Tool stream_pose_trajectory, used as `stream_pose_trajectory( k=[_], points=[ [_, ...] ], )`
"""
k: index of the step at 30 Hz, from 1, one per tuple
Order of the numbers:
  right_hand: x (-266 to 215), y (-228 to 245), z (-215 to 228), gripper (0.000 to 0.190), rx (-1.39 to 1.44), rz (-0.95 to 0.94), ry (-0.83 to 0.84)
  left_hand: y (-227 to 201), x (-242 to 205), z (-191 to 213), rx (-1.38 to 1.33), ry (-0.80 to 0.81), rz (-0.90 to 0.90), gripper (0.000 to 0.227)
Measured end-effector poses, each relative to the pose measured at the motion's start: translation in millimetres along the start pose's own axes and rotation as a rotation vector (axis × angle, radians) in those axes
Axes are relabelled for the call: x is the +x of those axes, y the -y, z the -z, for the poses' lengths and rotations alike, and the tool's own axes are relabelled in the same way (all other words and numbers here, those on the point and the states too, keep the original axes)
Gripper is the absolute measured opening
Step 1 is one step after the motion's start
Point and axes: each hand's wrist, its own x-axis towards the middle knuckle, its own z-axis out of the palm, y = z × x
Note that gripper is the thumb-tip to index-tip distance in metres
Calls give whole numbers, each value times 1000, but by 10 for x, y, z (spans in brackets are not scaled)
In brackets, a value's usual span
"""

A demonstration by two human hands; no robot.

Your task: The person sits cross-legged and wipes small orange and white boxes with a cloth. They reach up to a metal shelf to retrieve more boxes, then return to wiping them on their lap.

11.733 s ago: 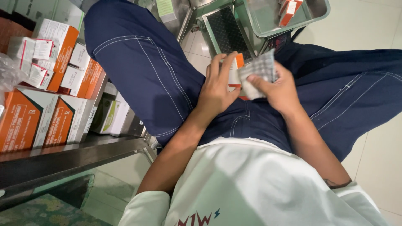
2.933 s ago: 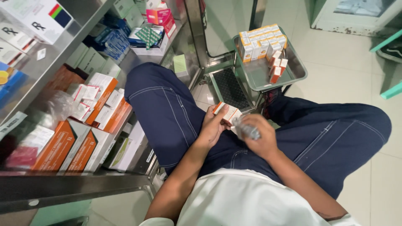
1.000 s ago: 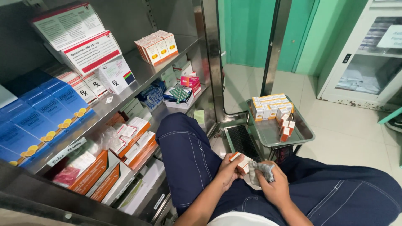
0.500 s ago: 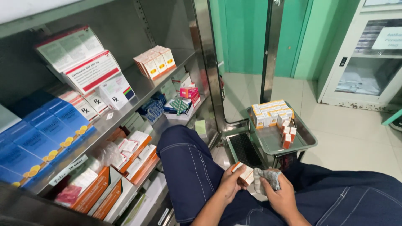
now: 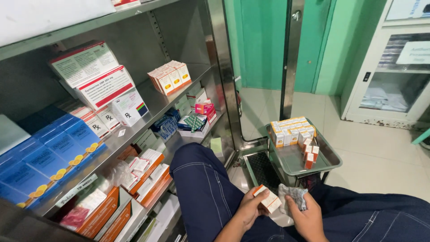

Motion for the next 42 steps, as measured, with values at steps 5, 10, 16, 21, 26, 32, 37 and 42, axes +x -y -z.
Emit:
stream_pose_trajectory(
  k=[5, 10, 16, 21, 26, 32, 37, 42],
  points=[
    [-14, -34, -21, 23, 71, -32, 25, -40, -33, -27, -76, -10, 4, 42],
    [48, -136, -71, 22, 104, -76, 9, 41, 147, 104, -213, -32, 47, 44],
    [30, -71, -21, 22, 38, -85, 64, 5, 66, 70, -281, 15, -26, 24],
    [33, -161, -5, 22, 151, -130, 20, 51, 76, 99, -357, 107, -127, 27],
    [64, -49, 44, 25, 81, -115, -32, -35, 54, 115, -413, 143, -177, 34],
    [40, -58, 133, 26, 69, -121, -36, -210, -100, 77, -377, 170, -294, 56],
    [70, 22, 232, 25, 74, -72, -13, -527, 148, 327, -310, 57, -372, 53],
    [292, -15, 353, 20, -88, 66, -21, -1657, 401, 589, 217, -225, -794, 37]
  ],
)
